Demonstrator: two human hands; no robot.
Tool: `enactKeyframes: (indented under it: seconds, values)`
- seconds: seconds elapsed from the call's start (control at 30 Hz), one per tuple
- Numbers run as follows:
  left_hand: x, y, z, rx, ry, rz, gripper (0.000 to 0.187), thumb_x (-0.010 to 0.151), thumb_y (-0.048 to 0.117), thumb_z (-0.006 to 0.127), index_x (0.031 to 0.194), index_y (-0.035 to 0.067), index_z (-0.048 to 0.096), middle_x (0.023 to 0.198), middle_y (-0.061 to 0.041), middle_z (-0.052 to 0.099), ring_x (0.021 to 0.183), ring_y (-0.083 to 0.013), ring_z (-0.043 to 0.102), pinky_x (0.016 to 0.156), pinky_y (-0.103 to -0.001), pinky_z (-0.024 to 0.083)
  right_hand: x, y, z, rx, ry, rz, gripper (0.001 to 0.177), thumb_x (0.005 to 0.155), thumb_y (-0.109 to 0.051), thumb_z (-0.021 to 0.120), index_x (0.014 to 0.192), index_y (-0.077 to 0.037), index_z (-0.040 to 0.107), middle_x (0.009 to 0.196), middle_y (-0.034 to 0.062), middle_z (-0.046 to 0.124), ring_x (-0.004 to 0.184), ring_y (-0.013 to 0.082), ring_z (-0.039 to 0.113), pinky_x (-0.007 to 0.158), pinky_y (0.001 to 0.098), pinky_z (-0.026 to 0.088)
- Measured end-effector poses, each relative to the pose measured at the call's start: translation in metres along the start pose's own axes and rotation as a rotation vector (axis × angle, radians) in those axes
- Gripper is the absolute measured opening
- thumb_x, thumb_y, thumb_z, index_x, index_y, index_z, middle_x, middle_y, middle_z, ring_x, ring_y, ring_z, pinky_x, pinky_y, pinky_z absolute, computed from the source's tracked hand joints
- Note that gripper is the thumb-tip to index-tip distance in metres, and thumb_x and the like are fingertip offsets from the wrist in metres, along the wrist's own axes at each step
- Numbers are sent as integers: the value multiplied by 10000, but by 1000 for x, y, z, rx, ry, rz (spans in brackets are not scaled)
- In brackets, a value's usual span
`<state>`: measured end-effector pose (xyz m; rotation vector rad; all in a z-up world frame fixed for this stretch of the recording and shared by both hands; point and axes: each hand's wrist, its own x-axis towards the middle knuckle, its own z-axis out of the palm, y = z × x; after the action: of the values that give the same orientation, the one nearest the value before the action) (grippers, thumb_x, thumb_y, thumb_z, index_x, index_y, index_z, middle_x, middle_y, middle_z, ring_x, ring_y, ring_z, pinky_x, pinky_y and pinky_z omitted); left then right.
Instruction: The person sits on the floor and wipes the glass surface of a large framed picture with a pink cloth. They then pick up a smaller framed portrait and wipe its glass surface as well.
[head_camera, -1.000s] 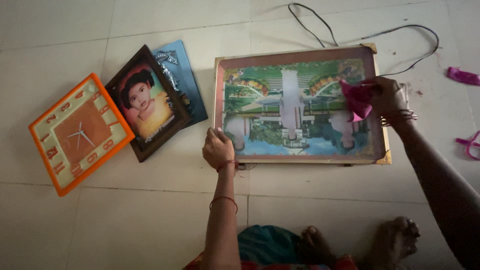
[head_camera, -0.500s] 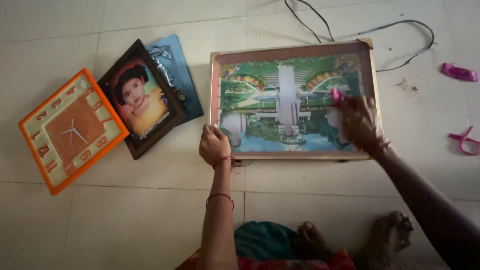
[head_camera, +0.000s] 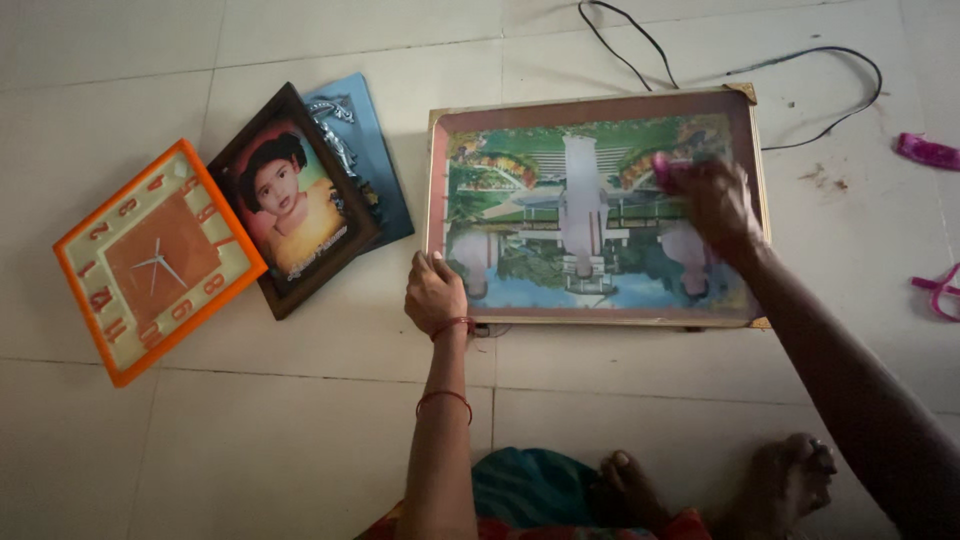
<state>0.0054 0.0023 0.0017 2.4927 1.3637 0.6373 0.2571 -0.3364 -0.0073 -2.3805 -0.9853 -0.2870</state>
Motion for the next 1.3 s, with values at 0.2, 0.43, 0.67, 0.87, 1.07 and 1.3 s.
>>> enactKeyframes:
  seconds: [0.2, 0.43, 0.67, 0.87, 1.07, 1.3]
  values:
    - [1, 2, -4, 0, -43, -5, 281, 1047, 331, 538, 1097, 86, 666, 991, -156, 755, 829, -355, 740, 681, -467, 601, 34, 29, 27, -141, 128, -66, 185, 958, -35, 655, 1086, -80, 780, 1061, 174, 683, 902, 301, 650, 693, 436, 560]
    - [0, 3, -4, 24, -28, -23, 279, 1034, 339, 550, 1089, 95, 673, 975, -154, 758, 802, -368, 731, 649, -477, 592, -37, -30, 10, -59, -26, -156, 233, 1052, -16, 582, 1118, -114, 783, 1016, 143, 690, 844, 227, 591, 676, 374, 500]
    - [1, -1, -2, 9, -45, -24, 284, 1034, 350, 545, 1090, 103, 674, 997, -140, 758, 835, -371, 731, 666, -487, 587, -82, -127, -18, 119, -39, -146, 403, 841, -270, 786, 1203, -125, 685, 1105, 151, 669, 917, 260, 556, 772, 377, 500]
    - [1, 1, -5, -22, -7, -56, 286, 991, 370, 570, 1114, 144, 693, 998, -133, 763, 828, -389, 721, 648, -519, 564, -101, -161, -23, 35, -186, -152, 641, 737, -241, 824, 1295, -2, 619, 1206, 196, 539, 1096, 396, 542, 900, 517, 488]
    - [5, -1, -1, -32, -94, -100, 281, 1010, 381, 567, 1074, 153, 717, 958, -151, 763, 859, -396, 722, 711, -529, 564, -109, -148, -11, -10, -129, -175, 567, 751, -113, 775, 1303, -76, 653, 1225, 153, 576, 1147, 380, 556, 940, 526, 483]
    - [10, -24, 18, -228, -152, -38, 432, 980, 435, 587, 1248, 117, 703, 1018, -217, 752, 920, -426, 718, 772, -525, 570, -121, -151, 6, -91, -18, -116, 635, 737, -125, 798, 1353, -204, 667, 1239, 120, 588, 1154, 353, 538, 920, 497, 465]
